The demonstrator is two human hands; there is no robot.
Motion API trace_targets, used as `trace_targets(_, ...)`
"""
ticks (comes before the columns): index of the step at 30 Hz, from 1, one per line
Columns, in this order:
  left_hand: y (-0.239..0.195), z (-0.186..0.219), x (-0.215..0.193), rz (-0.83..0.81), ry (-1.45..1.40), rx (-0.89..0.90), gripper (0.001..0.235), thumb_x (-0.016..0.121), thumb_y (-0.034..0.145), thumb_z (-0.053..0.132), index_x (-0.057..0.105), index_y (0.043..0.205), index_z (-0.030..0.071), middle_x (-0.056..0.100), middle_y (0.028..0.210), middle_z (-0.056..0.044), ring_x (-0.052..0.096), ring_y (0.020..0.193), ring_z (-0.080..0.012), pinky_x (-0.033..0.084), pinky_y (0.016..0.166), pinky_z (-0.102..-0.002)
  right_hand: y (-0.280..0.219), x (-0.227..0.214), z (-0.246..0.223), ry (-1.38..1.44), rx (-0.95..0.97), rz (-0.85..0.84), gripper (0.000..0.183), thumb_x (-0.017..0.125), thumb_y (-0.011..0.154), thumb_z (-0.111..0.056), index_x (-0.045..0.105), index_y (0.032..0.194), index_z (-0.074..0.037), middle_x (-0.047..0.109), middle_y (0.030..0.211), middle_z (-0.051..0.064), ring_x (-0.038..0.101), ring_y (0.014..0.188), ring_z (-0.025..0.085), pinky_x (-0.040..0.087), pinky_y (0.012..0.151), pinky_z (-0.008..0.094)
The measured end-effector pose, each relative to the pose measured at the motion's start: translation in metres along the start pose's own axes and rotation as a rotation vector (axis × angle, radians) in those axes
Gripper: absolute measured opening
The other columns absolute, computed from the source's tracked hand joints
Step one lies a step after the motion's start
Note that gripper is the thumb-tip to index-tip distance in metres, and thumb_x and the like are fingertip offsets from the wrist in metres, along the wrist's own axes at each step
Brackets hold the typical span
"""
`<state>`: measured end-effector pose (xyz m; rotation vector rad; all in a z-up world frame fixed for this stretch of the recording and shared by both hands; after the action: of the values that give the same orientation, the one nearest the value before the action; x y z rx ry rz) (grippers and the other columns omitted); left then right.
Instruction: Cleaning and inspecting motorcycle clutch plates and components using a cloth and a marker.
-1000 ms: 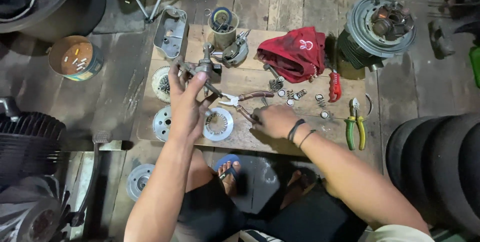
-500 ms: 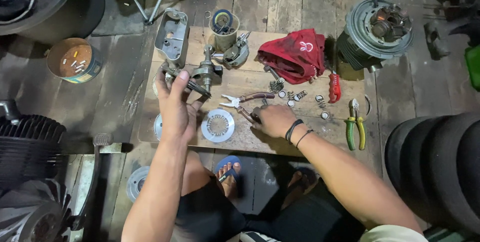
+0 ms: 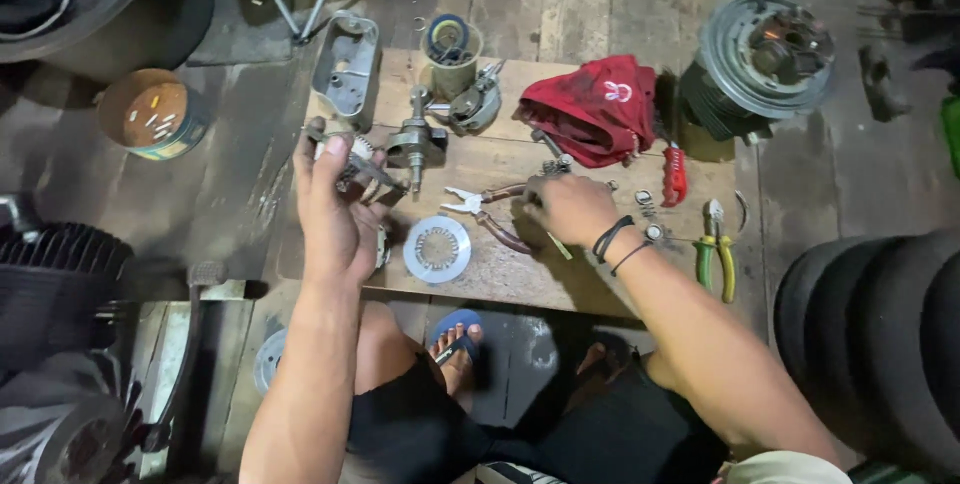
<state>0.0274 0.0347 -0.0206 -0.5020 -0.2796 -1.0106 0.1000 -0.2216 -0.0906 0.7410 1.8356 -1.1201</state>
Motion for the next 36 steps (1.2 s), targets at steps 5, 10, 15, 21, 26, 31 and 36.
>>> trace_targets(5, 0.007, 0.008, -0.045, 0.053, -0.001, 0.064, 0.098, 0.077, 0.088, 0.048, 0.016, 0.158, 0.018, 0.023, 0.153, -0.021, 0.04, 0.133, -0.0438, 0.057, 0.094, -0.068, 0.005, -0.015, -0.017, 0.042, -0.015, 0.025, 0.032, 0.06, 0.097, -0.035, 0.074, 0.118, -0.015, 0.076, 0.109, 0.015, 0.07, 0.107, 0.045, 0.056, 0.091, 0.059)
trace_targets(10, 0.003, 0.021, -0.07, 0.149, -0.003, 0.06, 0.079, 0.075, 0.089, 0.043, 0.031, 0.152, 0.024, 0.034, 0.146, -0.014, 0.052, 0.123, -0.0355, 0.068, 0.076, -0.047, 0.007, -0.02, -0.032, 0.072, -0.051, 0.025, 0.03, 0.058, 0.098, -0.03, 0.073, 0.119, -0.013, 0.077, 0.107, 0.014, 0.072, 0.105, 0.043, 0.057, 0.088, 0.058)
trace_targets(15, 0.008, 0.021, -0.086, 0.172, -0.033, 0.069, 0.081, 0.077, 0.089, 0.043, 0.03, 0.152, 0.025, 0.032, 0.149, -0.015, 0.049, 0.123, -0.0357, 0.063, 0.087, -0.059, 0.012, -0.016, -0.042, 0.081, -0.056, 0.006, 0.029, 0.059, 0.098, -0.029, 0.073, 0.117, -0.011, 0.076, 0.105, 0.017, 0.071, 0.104, 0.044, 0.057, 0.087, 0.057)
trace_targets(21, 0.009, 0.024, -0.084, 0.161, -0.032, 0.073, 0.077, 0.076, 0.089, 0.04, 0.033, 0.15, 0.023, 0.028, 0.146, -0.015, 0.046, 0.123, -0.0361, 0.062, 0.089, -0.06, 0.017, -0.02, -0.053, 0.083, -0.068, 0.009, 0.027, 0.059, 0.097, -0.03, 0.074, 0.112, -0.012, 0.077, 0.103, 0.017, 0.072, 0.102, 0.044, 0.057, 0.086, 0.057)
trace_targets(26, 0.009, 0.025, -0.077, 0.152, -0.023, 0.065, 0.078, 0.077, 0.088, 0.04, 0.033, 0.15, 0.023, 0.027, 0.145, -0.015, 0.046, 0.122, -0.0341, 0.064, 0.089, -0.058, 0.029, -0.015, -0.046, 0.095, -0.065, 0.018, 0.026, 0.059, 0.097, -0.03, 0.074, 0.111, -0.014, 0.077, 0.102, 0.016, 0.072, 0.101, 0.044, 0.058, 0.085, 0.057)
trace_targets(31, 0.013, 0.022, -0.076, 0.123, -0.001, 0.073, 0.081, 0.077, 0.089, 0.04, 0.032, 0.153, 0.022, 0.024, 0.144, -0.019, 0.044, 0.125, -0.0368, 0.06, 0.091, -0.062, 0.037, -0.013, -0.031, 0.095, -0.058, 0.029, 0.028, 0.058, 0.096, -0.032, 0.074, 0.115, -0.018, 0.077, 0.108, 0.014, 0.072, 0.105, 0.041, 0.057, 0.088, 0.056)
trace_targets(36, 0.01, 0.008, -0.046, 0.034, 0.067, 0.029, 0.081, 0.076, 0.089, 0.04, 0.03, 0.153, 0.023, 0.025, 0.145, -0.018, 0.043, 0.126, -0.0372, 0.059, 0.091, -0.062, 0.017, -0.037, -0.024, 0.104, -0.014, 0.114, 0.031, 0.059, 0.096, -0.032, 0.074, 0.115, -0.012, 0.076, 0.108, 0.017, 0.071, 0.105, 0.044, 0.057, 0.087, 0.058)
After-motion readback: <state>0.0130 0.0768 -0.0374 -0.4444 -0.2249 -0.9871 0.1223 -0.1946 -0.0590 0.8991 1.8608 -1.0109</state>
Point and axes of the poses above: each hand's wrist, its own y-axis towards the middle knuckle, its own x-axis out of the palm, z = x × y, the point moved 3 cm from there along y, towards the middle knuckle
